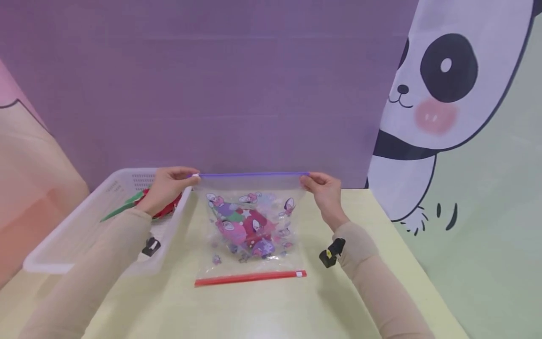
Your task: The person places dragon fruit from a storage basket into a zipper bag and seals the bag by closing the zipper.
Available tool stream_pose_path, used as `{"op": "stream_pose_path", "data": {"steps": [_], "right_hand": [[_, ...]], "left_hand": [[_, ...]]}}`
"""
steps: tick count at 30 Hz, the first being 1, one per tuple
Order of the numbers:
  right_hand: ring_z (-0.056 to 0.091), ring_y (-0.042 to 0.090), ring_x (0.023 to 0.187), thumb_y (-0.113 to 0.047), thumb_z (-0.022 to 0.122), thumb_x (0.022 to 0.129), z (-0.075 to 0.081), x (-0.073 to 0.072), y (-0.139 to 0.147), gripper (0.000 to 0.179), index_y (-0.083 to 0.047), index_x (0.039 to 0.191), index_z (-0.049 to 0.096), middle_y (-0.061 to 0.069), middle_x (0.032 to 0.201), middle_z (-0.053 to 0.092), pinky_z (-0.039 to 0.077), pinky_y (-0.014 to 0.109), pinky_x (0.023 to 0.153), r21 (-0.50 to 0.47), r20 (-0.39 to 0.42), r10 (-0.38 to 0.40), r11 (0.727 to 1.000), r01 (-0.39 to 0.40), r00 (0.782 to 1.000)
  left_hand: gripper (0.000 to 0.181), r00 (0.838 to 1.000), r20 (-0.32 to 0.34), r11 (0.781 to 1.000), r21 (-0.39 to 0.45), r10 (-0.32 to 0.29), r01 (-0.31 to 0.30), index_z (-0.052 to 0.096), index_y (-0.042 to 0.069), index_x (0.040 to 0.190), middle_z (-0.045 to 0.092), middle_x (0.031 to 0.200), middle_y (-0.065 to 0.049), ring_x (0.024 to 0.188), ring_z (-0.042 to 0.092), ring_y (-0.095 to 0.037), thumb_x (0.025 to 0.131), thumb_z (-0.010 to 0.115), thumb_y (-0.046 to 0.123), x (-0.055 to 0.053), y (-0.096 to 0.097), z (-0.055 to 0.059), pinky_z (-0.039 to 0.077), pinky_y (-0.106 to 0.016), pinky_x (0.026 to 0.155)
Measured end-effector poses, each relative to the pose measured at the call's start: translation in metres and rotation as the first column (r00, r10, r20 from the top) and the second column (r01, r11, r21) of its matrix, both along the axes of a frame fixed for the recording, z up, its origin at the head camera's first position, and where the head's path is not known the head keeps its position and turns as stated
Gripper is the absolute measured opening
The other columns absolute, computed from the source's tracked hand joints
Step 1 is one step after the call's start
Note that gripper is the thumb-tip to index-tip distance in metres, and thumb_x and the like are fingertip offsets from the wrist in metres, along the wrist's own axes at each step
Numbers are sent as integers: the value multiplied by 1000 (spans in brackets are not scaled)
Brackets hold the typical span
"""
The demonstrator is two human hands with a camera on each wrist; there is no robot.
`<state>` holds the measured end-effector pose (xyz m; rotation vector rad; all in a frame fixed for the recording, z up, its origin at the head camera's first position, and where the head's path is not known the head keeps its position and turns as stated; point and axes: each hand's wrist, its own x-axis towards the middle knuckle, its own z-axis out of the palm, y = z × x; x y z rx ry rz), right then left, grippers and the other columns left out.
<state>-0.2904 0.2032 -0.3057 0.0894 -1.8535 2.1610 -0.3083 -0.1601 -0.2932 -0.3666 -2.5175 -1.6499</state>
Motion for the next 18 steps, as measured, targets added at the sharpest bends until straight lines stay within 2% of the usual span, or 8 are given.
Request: {"op": "stream_pose_path", "data": {"steps": [8,10,13,16,18], "right_hand": [[66,2,68,-5,67,81,12,-2,3,17,-20,73,67,-10,72,69,53,16,69,49,44,-34,998,32,998],[66,2,67,-4,67,81,16,-2,2,18,-20,74,67,-10,72,69,53,17,69,42,37,-31,999,29,999],[66,3,66,-3,68,80,25,-3,3,17,-19,74,68,-9,71,69,53,17,69,18,8,-41,999,40,999],[66,3,65,-6,71,76,33,-6,11,12,-17,75,68,-8,69,69,53,17,68,-8,-27,-95,995,95,995],[66,3,63,-7,73,74,37,-8,21,11,-16,73,68,-8,68,69,53,17,67,-30,-40,-143,989,142,989]], "left_hand": [[31,999,-32,999,-4,31,-32,67,8,109,67,108,-11,97,62,-17,83,68,23,0,11,16,46,-33,89],[29,997,-65,999,-16,29,-30,68,8,107,68,105,-11,95,63,-18,82,69,23,2,17,20,48,-33,86],[25,989,-150,998,-53,10,-18,69,9,103,69,101,-10,90,64,-18,82,69,22,4,30,28,50,-30,78],[22,974,-226,997,-83,-15,-4,71,9,101,69,98,-9,84,63,-17,81,70,20,2,44,35,51,-27,72],[21,972,-234,997,-80,-25,6,71,8,100,69,97,-8,82,62,-16,81,70,19,-1,54,38,51,-26,71]]}}
